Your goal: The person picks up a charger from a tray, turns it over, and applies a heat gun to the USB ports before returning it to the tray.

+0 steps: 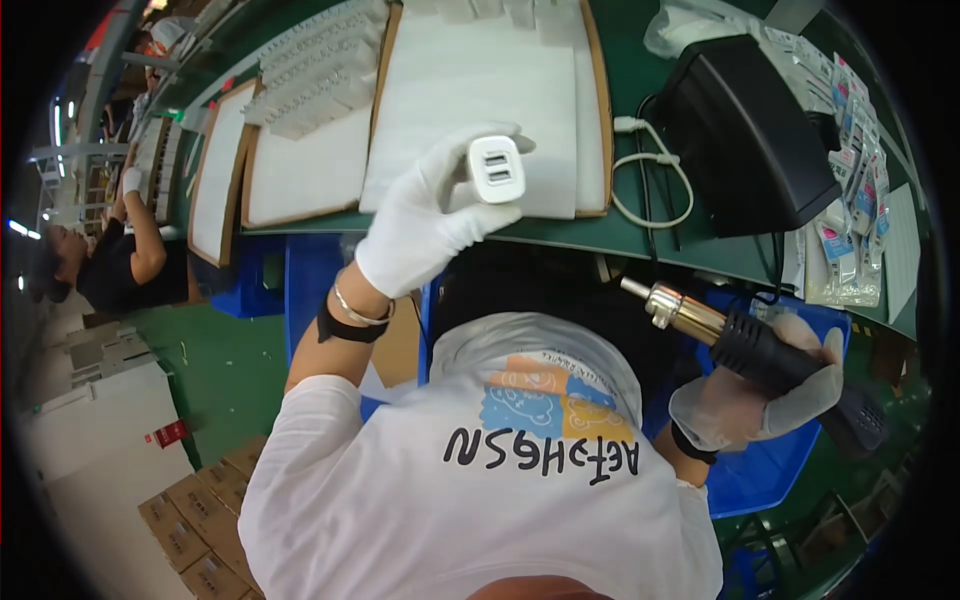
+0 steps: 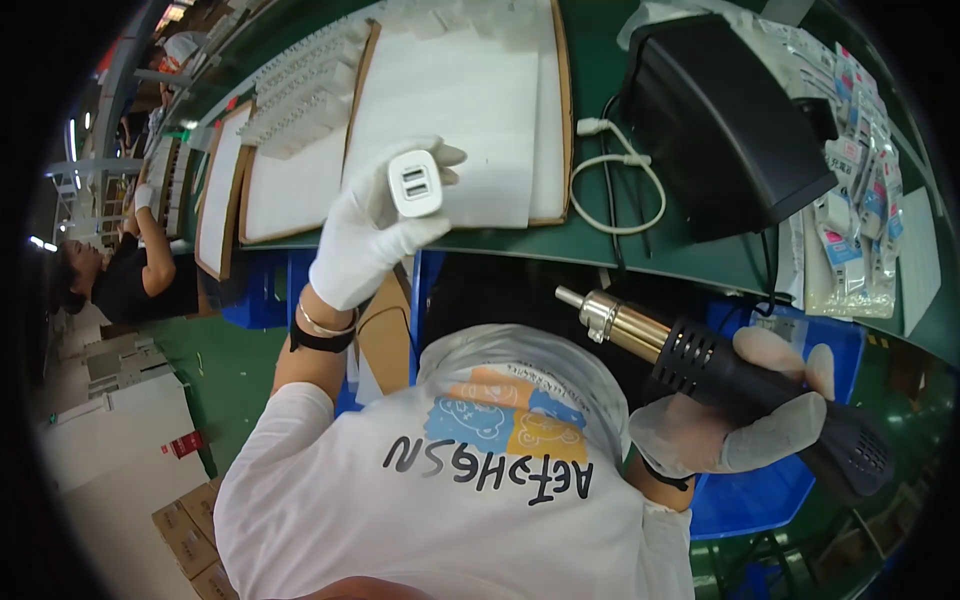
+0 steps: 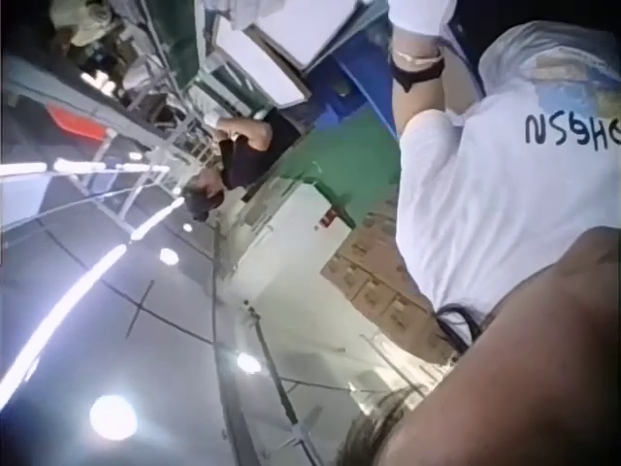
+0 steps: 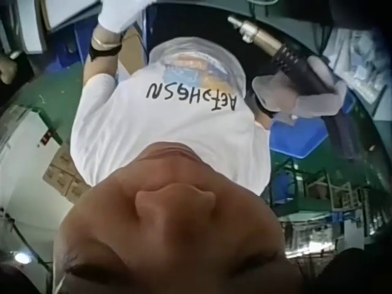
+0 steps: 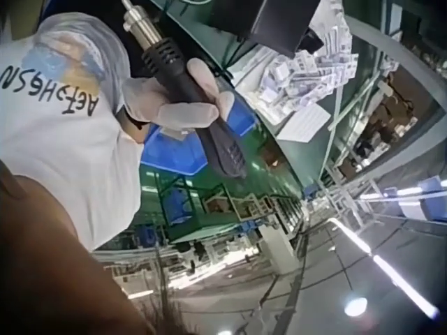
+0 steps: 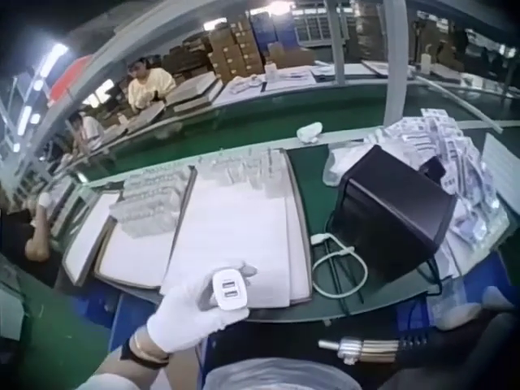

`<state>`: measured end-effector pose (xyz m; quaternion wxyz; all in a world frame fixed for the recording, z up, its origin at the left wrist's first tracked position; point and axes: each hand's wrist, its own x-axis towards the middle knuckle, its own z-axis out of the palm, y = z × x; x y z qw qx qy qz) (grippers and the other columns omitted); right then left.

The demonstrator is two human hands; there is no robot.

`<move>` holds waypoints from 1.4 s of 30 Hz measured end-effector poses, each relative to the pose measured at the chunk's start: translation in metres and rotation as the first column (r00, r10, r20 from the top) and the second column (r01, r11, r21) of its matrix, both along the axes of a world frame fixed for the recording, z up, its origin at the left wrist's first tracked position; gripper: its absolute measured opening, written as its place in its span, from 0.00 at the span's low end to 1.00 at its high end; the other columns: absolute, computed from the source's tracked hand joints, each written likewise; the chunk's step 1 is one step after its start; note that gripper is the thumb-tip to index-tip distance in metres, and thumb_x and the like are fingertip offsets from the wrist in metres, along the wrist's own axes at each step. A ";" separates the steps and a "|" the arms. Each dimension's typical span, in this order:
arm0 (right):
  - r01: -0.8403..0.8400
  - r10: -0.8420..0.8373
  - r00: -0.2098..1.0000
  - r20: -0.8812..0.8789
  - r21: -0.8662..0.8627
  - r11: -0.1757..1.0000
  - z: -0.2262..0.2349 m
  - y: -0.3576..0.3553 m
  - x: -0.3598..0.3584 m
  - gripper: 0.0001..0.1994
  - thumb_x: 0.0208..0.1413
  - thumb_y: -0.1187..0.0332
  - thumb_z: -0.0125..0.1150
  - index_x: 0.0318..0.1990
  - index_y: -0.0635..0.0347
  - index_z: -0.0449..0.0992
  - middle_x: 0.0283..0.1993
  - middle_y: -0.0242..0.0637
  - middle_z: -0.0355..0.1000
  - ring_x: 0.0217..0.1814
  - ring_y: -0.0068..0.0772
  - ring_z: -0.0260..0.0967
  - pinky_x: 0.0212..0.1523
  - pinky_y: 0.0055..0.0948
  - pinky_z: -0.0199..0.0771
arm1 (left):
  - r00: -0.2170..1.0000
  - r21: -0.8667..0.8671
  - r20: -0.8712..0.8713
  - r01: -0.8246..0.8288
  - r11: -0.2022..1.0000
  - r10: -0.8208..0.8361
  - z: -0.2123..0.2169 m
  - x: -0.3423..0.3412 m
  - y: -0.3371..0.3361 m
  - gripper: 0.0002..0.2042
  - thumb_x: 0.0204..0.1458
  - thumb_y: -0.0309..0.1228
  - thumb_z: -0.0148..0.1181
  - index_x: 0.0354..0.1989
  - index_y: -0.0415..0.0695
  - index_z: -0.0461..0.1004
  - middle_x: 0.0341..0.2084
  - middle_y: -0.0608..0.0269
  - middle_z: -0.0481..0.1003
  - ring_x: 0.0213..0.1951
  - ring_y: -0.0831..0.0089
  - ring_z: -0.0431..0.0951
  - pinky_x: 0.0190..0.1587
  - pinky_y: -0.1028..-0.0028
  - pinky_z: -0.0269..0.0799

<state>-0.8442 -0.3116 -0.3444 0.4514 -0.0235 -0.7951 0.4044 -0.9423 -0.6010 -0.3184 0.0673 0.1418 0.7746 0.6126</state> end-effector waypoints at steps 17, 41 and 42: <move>0.016 -0.039 0.999 0.024 0.599 0.801 -0.007 0.032 0.007 0.35 0.56 0.69 0.60 0.65 0.60 0.46 0.44 0.44 0.68 0.38 0.32 0.66 0.48 0.31 0.69 | 0.988 -0.001 0.135 0.069 0.998 -0.069 -0.045 0.052 0.036 0.28 0.43 0.22 0.67 0.56 0.45 0.67 0.49 0.62 0.73 0.51 0.69 0.73 0.56 0.73 0.66; -0.037 0.083 0.996 -0.037 0.668 0.743 -0.003 0.032 0.010 0.32 0.57 0.64 0.58 0.64 0.61 0.48 0.42 0.43 0.68 0.34 0.34 0.66 0.53 0.38 0.66 | 0.998 -0.080 0.006 0.056 0.995 -0.056 -0.055 0.055 0.040 0.27 0.41 0.21 0.68 0.53 0.45 0.69 0.47 0.60 0.74 0.49 0.66 0.74 0.54 0.71 0.68; -0.036 0.083 0.996 -0.038 0.671 0.741 -0.004 0.032 0.010 0.32 0.57 0.65 0.58 0.64 0.61 0.48 0.42 0.43 0.68 0.34 0.34 0.66 0.53 0.38 0.66 | 0.999 -0.084 -0.003 0.047 0.995 -0.048 -0.055 0.055 0.040 0.27 0.40 0.21 0.69 0.53 0.45 0.69 0.46 0.60 0.74 0.48 0.66 0.74 0.54 0.71 0.68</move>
